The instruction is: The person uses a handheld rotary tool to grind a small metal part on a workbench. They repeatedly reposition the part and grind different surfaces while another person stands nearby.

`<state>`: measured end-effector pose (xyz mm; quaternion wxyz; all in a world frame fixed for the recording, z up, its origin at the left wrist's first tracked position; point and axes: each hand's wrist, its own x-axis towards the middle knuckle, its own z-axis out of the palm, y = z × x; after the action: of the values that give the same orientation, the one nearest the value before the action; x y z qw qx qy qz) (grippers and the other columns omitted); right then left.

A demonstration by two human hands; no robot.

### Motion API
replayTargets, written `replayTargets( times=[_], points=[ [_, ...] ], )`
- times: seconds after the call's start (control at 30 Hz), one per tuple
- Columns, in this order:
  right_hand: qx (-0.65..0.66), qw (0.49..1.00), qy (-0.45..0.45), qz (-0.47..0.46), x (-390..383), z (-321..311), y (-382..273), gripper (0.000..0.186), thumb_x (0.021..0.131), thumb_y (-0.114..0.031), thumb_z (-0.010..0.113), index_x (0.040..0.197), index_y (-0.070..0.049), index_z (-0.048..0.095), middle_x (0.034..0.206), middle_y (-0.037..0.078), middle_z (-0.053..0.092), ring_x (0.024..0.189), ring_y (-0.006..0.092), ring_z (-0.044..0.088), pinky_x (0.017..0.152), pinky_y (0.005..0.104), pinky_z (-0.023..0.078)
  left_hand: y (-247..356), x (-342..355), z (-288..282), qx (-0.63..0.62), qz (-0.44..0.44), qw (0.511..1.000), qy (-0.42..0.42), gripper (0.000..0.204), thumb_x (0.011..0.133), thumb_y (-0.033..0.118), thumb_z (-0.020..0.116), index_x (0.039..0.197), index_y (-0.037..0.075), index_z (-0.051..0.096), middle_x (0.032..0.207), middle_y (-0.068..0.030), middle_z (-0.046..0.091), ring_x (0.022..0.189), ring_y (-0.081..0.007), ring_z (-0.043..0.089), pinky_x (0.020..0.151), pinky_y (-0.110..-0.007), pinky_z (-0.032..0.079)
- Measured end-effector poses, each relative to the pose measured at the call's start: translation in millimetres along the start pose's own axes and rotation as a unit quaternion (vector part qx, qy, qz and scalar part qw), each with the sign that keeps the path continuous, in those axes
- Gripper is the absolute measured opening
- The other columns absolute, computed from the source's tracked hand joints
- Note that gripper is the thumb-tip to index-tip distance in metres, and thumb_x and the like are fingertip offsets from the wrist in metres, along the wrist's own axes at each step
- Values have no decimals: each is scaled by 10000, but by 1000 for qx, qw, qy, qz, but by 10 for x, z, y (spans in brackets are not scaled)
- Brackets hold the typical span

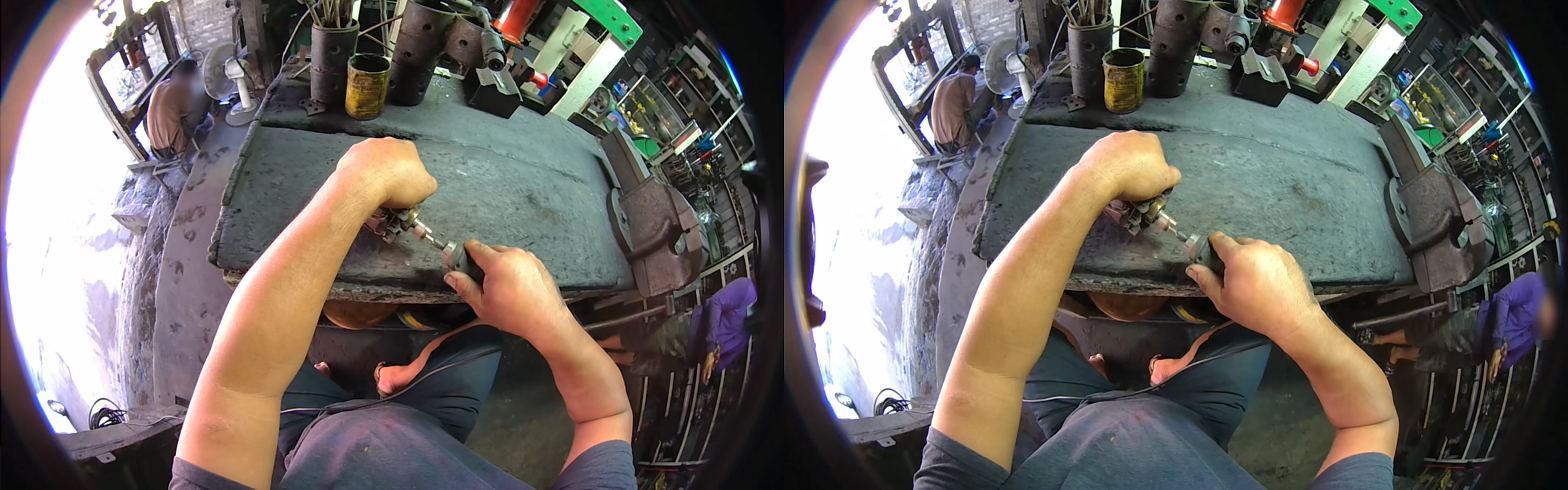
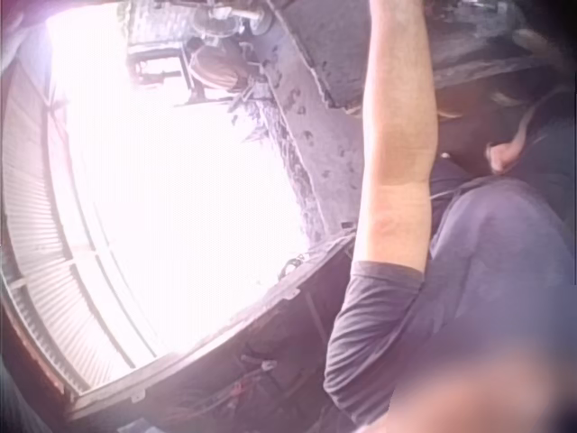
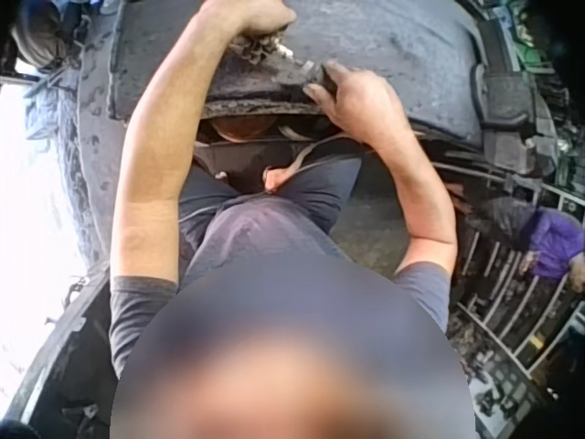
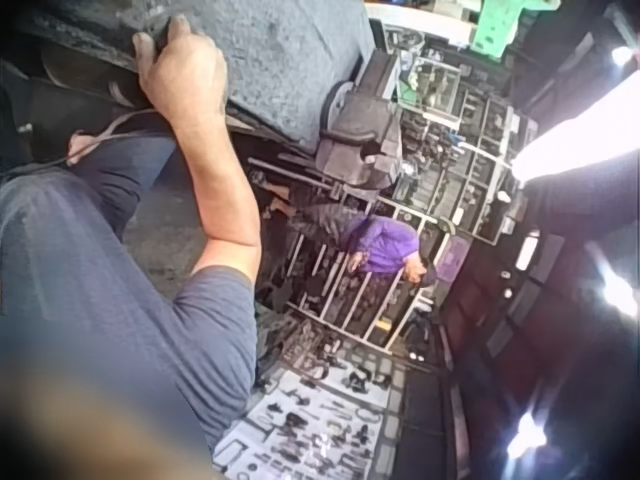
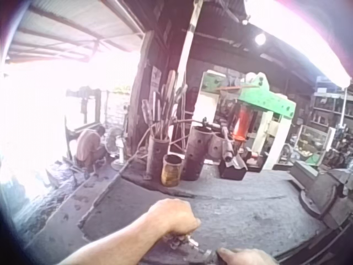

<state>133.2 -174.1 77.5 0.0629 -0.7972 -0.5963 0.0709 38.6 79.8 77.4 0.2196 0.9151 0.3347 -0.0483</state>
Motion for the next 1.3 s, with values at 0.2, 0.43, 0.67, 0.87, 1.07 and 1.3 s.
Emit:
replayTargets(
  times=[0.2, 0.43, 0.67, 0.87, 1.07, 1.3],
  points=[
    [0, 1000, 16, -24, 47, 21, 22, 438, 1072, -398, 883, 1228, -4, 771, 1014, 264, 826, 1003, 526, 809, 875, 616, 641, 74, 60, -53, 19, -31, 999, -38, 463, 1003, 315, 678, 1284, 32, 914, 1318, -232, 889, 1183, -370, 876, 1058, -490, 669],
    [-6, 1000, 15, -15, 73, 1, 41, 442, 1069, -386, 887, 1236, 7, 772, 990, 278, 819, 988, 535, 805, 860, 615, 640, 114, 142, -102, -1, -37, 997, -74, 448, 1001, 295, 676, 1279, 38, 917, 1340, -233, 882, 1191, -352, 870, 1049, -481, 662],
    [9, 999, 22, -31, 113, -6, 82, 464, 1091, -456, 846, 1183, -7, 768, 932, 268, 820, 962, 523, 819, 858, 632, 656, 111, 139, -90, 11, -25, 997, -71, 470, 1005, 313, 678, 1312, 46, 913, 1399, -231, 867, 1266, -363, 849, 1092, -486, 647],
    [-9, 1000, 16, 8, 151, -43, 84, 479, 1085, -463, 851, 1188, -1, 775, 920, 272, 820, 951, 532, 816, 855, 633, 653, 113, 155, -91, 24, -21, 997, -72, 487, 1003, 335, 689, 1333, 53, 909, 1414, -228, 864, 1295, -358, 840, 1124, -479, 637],
    [10, 1000, 3, 13, 159, -73, 72, 475, 1085, -461, 844, 1162, 3, 780, 893, 280, 808, 929, 538, 809, 842, 636, 648, 113, 144, -96, 19, -25, 997, -70, 493, 1000, 339, 689, 1339, 57, 908, 1419, -225, 864, 1297, -361, 840, 1125, -479, 638],
    [14, 1000, -7, -10, 143, -75, 63, 457, 1088, -449, 843, 1135, 1, 778, 886, 279, 807, 919, 543, 806, 836, 637, 644, 108, 127, -100, 27, -16, 997, -64, 489, 990, 320, 680, 1333, 58, 911, 1409, -226, 867, 1292, -362, 842, 1116, -477, 643]
  ],
)
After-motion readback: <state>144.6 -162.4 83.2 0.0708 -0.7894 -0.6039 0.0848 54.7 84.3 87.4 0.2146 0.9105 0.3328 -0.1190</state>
